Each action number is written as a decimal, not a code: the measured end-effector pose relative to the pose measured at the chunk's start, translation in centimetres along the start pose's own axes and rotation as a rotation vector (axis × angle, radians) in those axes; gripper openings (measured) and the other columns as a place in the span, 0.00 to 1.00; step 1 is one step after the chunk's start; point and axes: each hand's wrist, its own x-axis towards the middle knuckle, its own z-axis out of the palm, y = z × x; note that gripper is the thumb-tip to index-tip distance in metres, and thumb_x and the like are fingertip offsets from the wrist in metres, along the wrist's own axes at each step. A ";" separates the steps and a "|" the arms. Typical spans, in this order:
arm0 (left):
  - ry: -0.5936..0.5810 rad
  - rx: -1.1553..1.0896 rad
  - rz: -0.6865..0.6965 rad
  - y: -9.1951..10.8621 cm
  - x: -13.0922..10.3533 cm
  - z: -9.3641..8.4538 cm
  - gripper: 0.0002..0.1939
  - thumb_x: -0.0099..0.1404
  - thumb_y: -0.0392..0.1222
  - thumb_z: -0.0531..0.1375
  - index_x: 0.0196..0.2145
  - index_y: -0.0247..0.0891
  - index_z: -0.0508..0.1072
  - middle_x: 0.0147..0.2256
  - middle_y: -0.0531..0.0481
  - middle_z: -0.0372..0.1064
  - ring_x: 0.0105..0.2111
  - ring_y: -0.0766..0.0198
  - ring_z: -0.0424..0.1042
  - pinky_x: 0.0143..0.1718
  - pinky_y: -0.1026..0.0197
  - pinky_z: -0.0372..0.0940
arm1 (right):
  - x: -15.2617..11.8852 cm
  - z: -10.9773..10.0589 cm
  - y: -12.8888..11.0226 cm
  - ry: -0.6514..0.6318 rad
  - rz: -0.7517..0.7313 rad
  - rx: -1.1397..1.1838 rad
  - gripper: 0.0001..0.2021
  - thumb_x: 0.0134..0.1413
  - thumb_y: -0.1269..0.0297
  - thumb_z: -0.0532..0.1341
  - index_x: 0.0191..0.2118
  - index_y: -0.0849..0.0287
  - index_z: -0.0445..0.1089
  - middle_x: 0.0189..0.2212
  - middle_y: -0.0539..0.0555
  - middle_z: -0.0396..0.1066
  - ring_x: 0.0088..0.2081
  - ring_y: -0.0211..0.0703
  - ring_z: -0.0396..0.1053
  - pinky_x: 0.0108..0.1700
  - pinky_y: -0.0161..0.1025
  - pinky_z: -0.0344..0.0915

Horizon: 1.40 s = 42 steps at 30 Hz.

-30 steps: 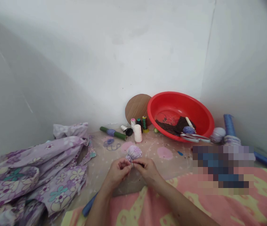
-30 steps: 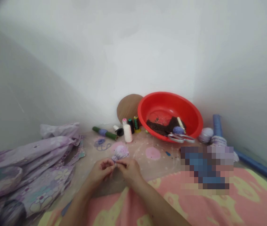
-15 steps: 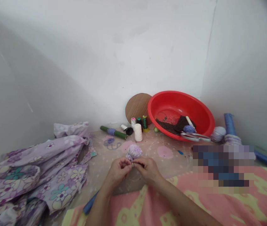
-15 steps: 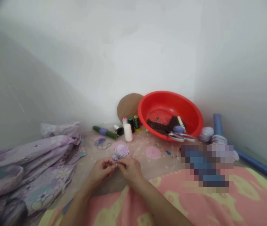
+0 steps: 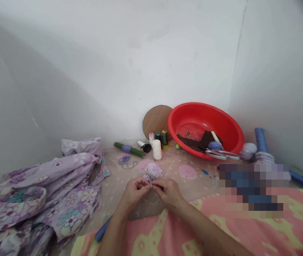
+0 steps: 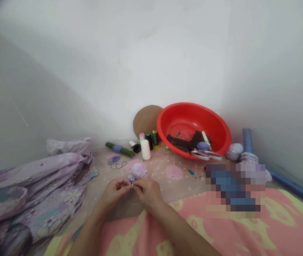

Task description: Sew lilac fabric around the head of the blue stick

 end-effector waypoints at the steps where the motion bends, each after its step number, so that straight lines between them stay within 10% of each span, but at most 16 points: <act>1: 0.001 0.002 0.000 -0.1 0.1 0.0 0.09 0.47 0.42 0.58 0.20 0.33 0.64 0.17 0.57 0.57 0.19 0.73 0.54 0.21 0.69 0.48 | 0.0 0.0 0.0 0.001 0.001 0.004 0.08 0.49 0.70 0.55 0.29 0.56 0.72 0.26 0.50 0.71 0.30 0.37 0.66 0.32 0.31 0.57; 42: 0.102 0.008 0.052 0.1 0.2 0.1 0.12 0.48 0.47 0.59 0.24 0.32 0.68 0.16 0.56 0.60 0.18 0.72 0.59 0.19 0.69 0.52 | 0.1 1.1 0.7 0.033 0.142 0.178 0.10 0.45 0.68 0.54 0.22 0.59 0.71 0.18 0.49 0.66 0.23 0.35 0.61 0.25 0.30 0.54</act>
